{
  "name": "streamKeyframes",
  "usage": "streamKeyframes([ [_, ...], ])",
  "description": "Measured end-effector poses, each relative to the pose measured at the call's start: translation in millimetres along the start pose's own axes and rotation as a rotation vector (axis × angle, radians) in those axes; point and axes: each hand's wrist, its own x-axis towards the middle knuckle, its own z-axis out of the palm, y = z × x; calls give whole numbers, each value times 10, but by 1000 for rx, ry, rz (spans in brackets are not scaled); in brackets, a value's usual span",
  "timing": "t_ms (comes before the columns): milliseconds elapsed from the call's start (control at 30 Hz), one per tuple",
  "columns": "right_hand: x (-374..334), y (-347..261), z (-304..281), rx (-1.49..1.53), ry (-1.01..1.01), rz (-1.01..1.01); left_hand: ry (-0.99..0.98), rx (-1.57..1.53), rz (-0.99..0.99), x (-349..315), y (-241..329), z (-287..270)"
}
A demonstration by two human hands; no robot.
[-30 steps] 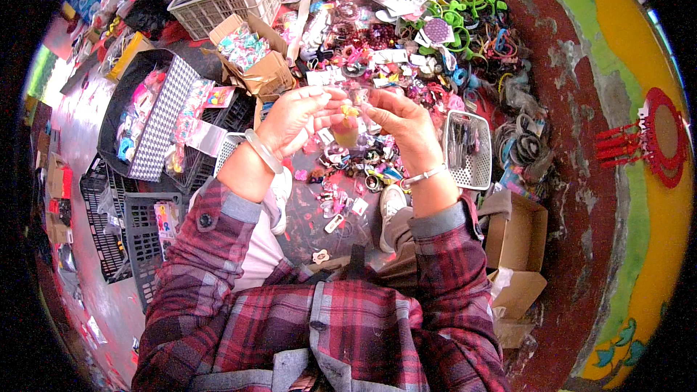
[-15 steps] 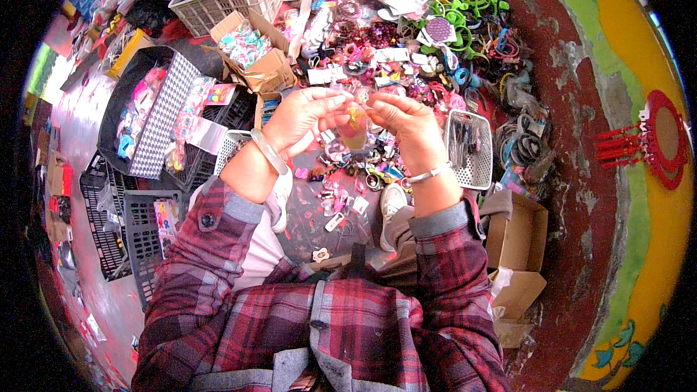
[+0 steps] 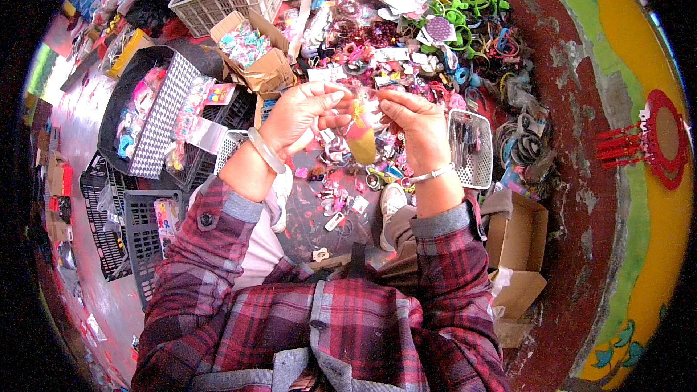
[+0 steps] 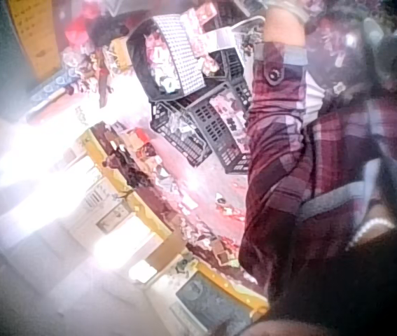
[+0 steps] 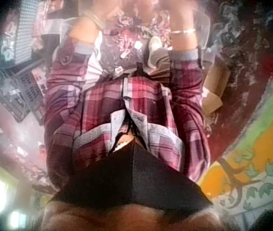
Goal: The person sorts small hair accessories by hand, placing selected items into a plastic container.
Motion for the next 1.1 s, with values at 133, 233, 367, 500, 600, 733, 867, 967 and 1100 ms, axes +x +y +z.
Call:
streamKeyframes([
  [133, 14, -15, -1, 2, -13, -17, -24, -31, -11, -44, 52, 49],
  [233, -12, -59, 15, 1, -33, -27, -24, -30, -18, -43, 48, 31],
  [367, -7, -21, -15, 27, -66, -36, -15, -53, -22, -33, 35, 6],
  [500, -2, -9, -31, 60, -125, -63, -39, -94, 8, -26, 28, -17],
  [600, -25, -54, 0, 67, -123, -46, -32, -104, 14, -47, 50, 5],
  [733, 5, -46, -38, 123, -191, -68, -62, -122, 25, -88, 144, 67],
  [867, 8, -67, 0, 20, -143, -82, -14, 116, 55, -36, 39, 20],
  [967, 45, 14, -9, 9, -136, -162, -11, 190, 43, -40, 49, 36],
  [1100, 44, 9, 9, 47, -80, -193, 0, 191, 59, -67, 96, 128],
])
